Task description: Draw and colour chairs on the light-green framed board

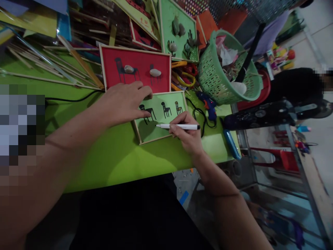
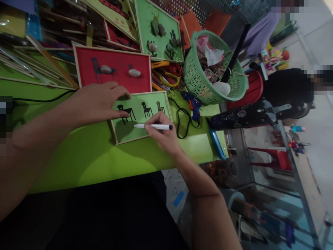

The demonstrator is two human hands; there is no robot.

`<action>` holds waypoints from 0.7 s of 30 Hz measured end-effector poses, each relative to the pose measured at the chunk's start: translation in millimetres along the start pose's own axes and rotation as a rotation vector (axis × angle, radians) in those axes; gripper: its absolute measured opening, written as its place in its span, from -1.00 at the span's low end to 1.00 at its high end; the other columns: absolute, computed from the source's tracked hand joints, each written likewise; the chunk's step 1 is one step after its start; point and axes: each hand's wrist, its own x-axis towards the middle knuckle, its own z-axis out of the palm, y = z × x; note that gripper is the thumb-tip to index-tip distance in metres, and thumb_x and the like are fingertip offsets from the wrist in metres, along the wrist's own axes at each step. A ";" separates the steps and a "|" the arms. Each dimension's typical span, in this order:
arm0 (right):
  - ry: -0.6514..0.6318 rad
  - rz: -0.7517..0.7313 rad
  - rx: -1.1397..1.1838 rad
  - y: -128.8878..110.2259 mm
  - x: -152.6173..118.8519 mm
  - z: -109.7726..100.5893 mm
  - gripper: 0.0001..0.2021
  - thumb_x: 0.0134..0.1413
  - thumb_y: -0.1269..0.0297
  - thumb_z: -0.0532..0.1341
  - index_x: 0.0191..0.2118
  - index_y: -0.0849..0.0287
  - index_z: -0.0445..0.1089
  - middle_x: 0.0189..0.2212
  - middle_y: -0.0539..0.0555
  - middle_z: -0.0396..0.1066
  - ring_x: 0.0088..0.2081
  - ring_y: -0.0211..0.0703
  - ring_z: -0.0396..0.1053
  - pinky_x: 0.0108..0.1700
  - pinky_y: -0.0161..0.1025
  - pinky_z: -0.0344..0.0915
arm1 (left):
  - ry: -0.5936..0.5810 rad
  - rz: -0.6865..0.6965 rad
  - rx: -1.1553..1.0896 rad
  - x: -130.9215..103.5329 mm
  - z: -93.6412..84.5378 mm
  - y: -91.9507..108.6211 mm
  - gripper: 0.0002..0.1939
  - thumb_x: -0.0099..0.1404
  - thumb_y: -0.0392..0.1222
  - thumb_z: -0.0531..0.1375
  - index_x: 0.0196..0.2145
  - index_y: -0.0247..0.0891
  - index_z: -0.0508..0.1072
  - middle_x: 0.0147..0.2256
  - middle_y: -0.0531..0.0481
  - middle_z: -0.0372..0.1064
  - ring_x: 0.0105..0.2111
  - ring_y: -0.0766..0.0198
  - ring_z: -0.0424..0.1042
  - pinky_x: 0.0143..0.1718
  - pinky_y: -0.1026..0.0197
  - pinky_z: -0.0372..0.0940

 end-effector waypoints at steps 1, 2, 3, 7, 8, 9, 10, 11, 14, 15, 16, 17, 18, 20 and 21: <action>0.026 -0.012 0.014 0.0 0.2 -0.3 -0.75 0.23 0.06 0.46 -0.28 0.05 0.46 -0.48 -0.09 0.45 -0.50 -0.28 0.29 -0.47 -0.25 0.24 | -0.001 0.004 0.004 -0.1 0.3 -0.8 -0.40 0.42 0.13 0.37 0.28 -0.14 0.40 0.17 -0.24 0.44 0.08 -0.20 0.51 0.01 -0.02 0.37; 0.051 -0.023 0.028 0.1 0.3 -0.7 -0.75 0.23 0.06 0.46 -0.28 0.05 0.46 -0.48 -0.09 0.45 -0.50 -0.28 0.31 -0.48 -0.26 0.26 | 0.002 0.009 0.009 -0.1 0.7 -1.6 -0.40 0.42 0.12 0.37 0.29 -0.14 0.40 0.16 -0.23 0.45 0.07 -0.19 0.51 0.00 -0.01 0.37; 0.073 -0.034 0.044 0.2 0.2 -1.1 -0.75 0.24 0.05 0.46 -0.27 0.05 0.46 -0.48 -0.09 0.46 -0.50 -0.28 0.34 -0.48 -0.27 0.28 | 0.009 0.017 0.010 -0.1 1.1 -2.2 -0.40 0.41 0.11 0.38 0.29 -0.13 0.41 0.15 -0.23 0.46 0.07 -0.18 0.52 -0.02 0.00 0.36; 0.156 -0.063 0.098 0.5 0.3 -2.9 -0.74 0.26 0.00 0.45 -0.21 0.02 0.49 -0.42 -0.07 0.50 -0.46 -0.27 0.43 -0.49 -0.31 0.35 | 0.027 0.081 -0.039 -2.7 0.0 2.3 -0.50 0.36 0.06 0.41 0.19 -0.11 0.51 0.06 -0.18 0.51 -0.02 -0.08 0.53 -0.19 0.10 0.27; 0.190 -0.080 0.111 0.4 1.0 -3.6 -0.73 0.25 -0.03 0.46 -0.20 0.02 0.49 -0.42 -0.07 0.49 -0.46 -0.28 0.45 -0.50 -0.32 0.35 | 0.010 0.121 -0.067 -4.9 -1.7 6.0 -0.57 0.36 0.04 0.40 0.12 -0.12 0.56 0.02 -0.15 0.53 -0.07 -0.03 0.53 -0.23 0.12 0.23; 0.232 -0.096 0.127 0.1 2.1 -4.4 -0.71 0.22 -0.05 0.46 -0.20 0.02 0.49 -0.42 -0.08 0.48 -0.46 -0.28 0.45 -0.51 -0.34 0.34 | -0.021 0.170 -0.100 -7.8 -4.0 10.7 -0.65 0.36 0.00 0.40 0.04 -0.13 0.60 -0.03 -0.12 0.54 -0.14 0.03 0.52 -0.27 0.14 0.19; 0.276 -0.105 0.144 -0.2 3.5 -5.3 -0.69 0.20 -0.07 0.47 -0.22 0.02 0.49 -0.43 -0.08 0.47 -0.46 -0.29 0.45 -0.52 -0.35 0.32 | -0.056 0.227 -0.136 -11.0 -6.5 15.9 -0.73 0.36 -0.05 0.39 -0.02 -0.15 0.63 -0.08 -0.10 0.54 -0.20 0.09 0.50 -0.30 0.16 0.16; 0.312 -0.101 0.162 -0.4 5.2 -6.4 -0.68 0.17 -0.09 0.47 -0.23 0.02 0.48 -0.44 -0.09 0.46 -0.47 -0.30 0.44 -0.53 -0.36 0.30 | -0.094 0.284 -0.173 -14.3 -9.0 21.3 -0.79 0.36 -0.13 0.37 -0.06 -0.16 0.66 -0.11 -0.07 0.54 -0.24 0.14 0.48 -0.31 0.17 0.15; 0.326 0.001 0.212 -0.3 10.3 -9.7 -0.67 0.16 -0.08 0.45 -0.27 0.03 0.44 -0.50 -0.11 0.42 -0.49 -0.31 0.40 -0.53 -0.37 0.26 | -0.193 0.373 -0.209 -20.5 -12.7 33.5 -0.77 0.38 -0.32 0.27 -0.07 -0.17 0.68 -0.14 -0.07 0.53 -0.25 0.19 0.47 -0.29 0.17 0.16; 0.305 0.038 0.224 0.0 11.6 -10.6 -0.68 0.18 -0.08 0.44 -0.28 0.03 0.43 -0.52 -0.11 0.40 -0.50 -0.31 0.39 -0.53 -0.37 0.25 | -0.221 0.373 -0.204 -20.7 -12.2 35.4 -0.77 0.37 -0.32 0.28 -0.08 -0.16 0.69 -0.15 -0.07 0.53 -0.26 0.18 0.48 -0.28 0.17 0.17; 0.283 0.067 0.230 0.4 12.6 -11.1 -0.68 0.20 -0.08 0.43 -0.28 0.03 0.42 -0.53 -0.12 0.40 -0.50 -0.31 0.39 -0.52 -0.36 0.24 | -0.244 0.372 -0.198 -20.2 -10.8 36.1 -0.77 0.37 -0.31 0.30 -0.08 -0.13 0.69 -0.15 -0.06 0.54 -0.25 0.18 0.48 -0.27 0.17 0.17; 0.267 0.083 0.235 0.7 13.3 -11.3 -0.68 0.21 -0.07 0.42 -0.27 0.03 0.42 -0.54 -0.12 0.39 -0.51 -0.31 0.38 -0.52 -0.36 0.24 | -0.261 0.368 -0.198 -19.2 -9.0 36.0 -0.78 0.36 -0.30 0.32 -0.09 -0.11 0.70 -0.15 -0.05 0.54 -0.26 0.17 0.48 -0.27 0.16 0.17; 0.260 0.089 0.239 0.9 13.7 -11.1 -0.69 0.22 -0.06 0.41 -0.27 0.04 0.42 -0.54 -0.12 0.40 -0.51 -0.31 0.38 -0.52 -0.36 0.23 | -0.272 0.370 -0.199 -18.0 -7.0 35.3 -0.79 0.35 -0.29 0.33 -0.10 -0.09 0.70 -0.14 -0.04 0.55 -0.27 0.17 0.48 -0.26 0.16 0.18; 0.256 0.084 0.253 1.0 13.8 -10.0 -0.71 0.21 -0.03 0.42 -0.28 0.05 0.43 -0.54 -0.11 0.41 -0.52 -0.32 0.36 -0.52 -0.36 0.22 | -0.266 0.385 -0.197 -16.2 -3.5 33.8 -0.79 0.36 -0.28 0.32 -0.10 -0.07 0.70 -0.14 -0.03 0.55 -0.27 0.16 0.48 -0.26 0.15 0.17; 0.255 0.081 0.262 0.9 13.6 -9.3 -0.72 0.21 -0.01 0.42 -0.28 0.05 0.43 -0.54 -0.11 0.42 -0.52 -0.32 0.35 -0.52 -0.36 0.22 | -0.257 0.395 -0.188 -15.9 -2.3 33.5 -0.80 0.36 -0.27 0.32 -0.11 -0.07 0.70 -0.14 -0.04 0.55 -0.27 0.16 0.48 -0.26 0.15 0.17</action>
